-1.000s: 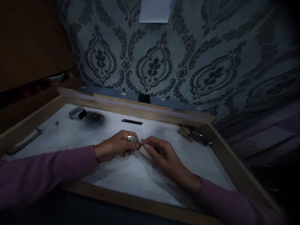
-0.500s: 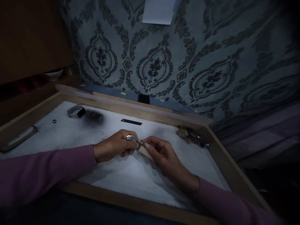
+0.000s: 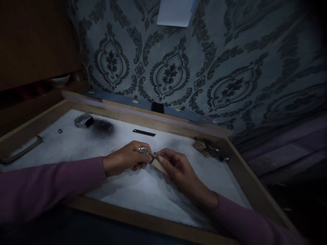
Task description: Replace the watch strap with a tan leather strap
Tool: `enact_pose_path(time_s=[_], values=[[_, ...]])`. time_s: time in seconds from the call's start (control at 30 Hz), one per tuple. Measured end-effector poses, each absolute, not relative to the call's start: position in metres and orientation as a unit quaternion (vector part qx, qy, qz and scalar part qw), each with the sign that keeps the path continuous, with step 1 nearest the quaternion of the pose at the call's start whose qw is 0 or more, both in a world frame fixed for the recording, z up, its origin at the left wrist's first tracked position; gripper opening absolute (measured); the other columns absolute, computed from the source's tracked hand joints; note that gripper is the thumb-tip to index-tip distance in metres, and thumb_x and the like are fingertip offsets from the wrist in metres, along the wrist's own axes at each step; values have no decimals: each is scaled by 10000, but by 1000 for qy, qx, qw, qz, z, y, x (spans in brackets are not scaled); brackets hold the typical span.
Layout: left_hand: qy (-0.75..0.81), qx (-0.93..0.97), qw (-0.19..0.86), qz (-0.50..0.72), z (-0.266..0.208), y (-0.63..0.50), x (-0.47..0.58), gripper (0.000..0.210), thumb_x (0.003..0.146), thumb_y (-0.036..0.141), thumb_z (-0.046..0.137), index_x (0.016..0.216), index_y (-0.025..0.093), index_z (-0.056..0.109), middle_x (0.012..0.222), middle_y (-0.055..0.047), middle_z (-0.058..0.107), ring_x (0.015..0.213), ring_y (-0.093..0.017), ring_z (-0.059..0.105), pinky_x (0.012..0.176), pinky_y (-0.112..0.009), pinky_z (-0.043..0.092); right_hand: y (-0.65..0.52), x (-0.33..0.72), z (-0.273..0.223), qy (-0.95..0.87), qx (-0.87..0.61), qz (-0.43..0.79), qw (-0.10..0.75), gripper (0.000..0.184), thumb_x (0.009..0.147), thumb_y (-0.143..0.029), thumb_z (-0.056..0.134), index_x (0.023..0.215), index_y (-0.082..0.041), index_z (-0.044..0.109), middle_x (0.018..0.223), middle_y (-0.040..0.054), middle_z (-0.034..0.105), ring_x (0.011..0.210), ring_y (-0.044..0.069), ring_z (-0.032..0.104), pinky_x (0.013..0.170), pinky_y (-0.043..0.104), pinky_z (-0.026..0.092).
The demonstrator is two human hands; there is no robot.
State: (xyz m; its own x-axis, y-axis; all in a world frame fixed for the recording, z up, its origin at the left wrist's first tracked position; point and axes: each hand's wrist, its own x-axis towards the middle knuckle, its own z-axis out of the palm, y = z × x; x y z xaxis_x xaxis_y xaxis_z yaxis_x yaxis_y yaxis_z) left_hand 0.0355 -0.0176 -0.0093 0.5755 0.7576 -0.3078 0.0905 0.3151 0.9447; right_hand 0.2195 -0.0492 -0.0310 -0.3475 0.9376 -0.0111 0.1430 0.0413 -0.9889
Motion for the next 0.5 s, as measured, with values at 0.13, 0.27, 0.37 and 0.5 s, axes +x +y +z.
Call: enact_pose_path(time_s=[0.13,0.27,0.37,0.5], values=[[394,538,708,232,-9,-18,35,63,705,169,561,652,167,526,473,66,482,421,-62,381,408,-189,269,-49,220,-32,-623,-437,537,364,291,895,-427,580,874,-140,625,609,-39,529,400,41,413,356,167,335],[399,537,708,227,-9,-18,35,63,698,188,571,658,167,527,455,73,477,407,-56,364,403,-187,253,-49,219,-32,-624,-435,536,366,279,896,-412,577,865,-137,616,611,-40,529,390,35,416,357,164,329],[401,539,705,227,-9,-18,36,69,687,208,583,665,168,531,448,78,473,404,-55,362,402,-187,254,-49,219,-31,-626,-438,532,365,266,895,-399,575,857,-138,616,616,-38,533,390,37,428,360,166,335],[401,545,701,227,-9,-17,36,73,675,213,587,662,170,530,448,79,468,408,-55,360,402,-189,251,-51,218,-32,-633,-441,521,364,257,895,-387,561,857,-141,626,611,-42,528,369,39,426,346,167,328]])
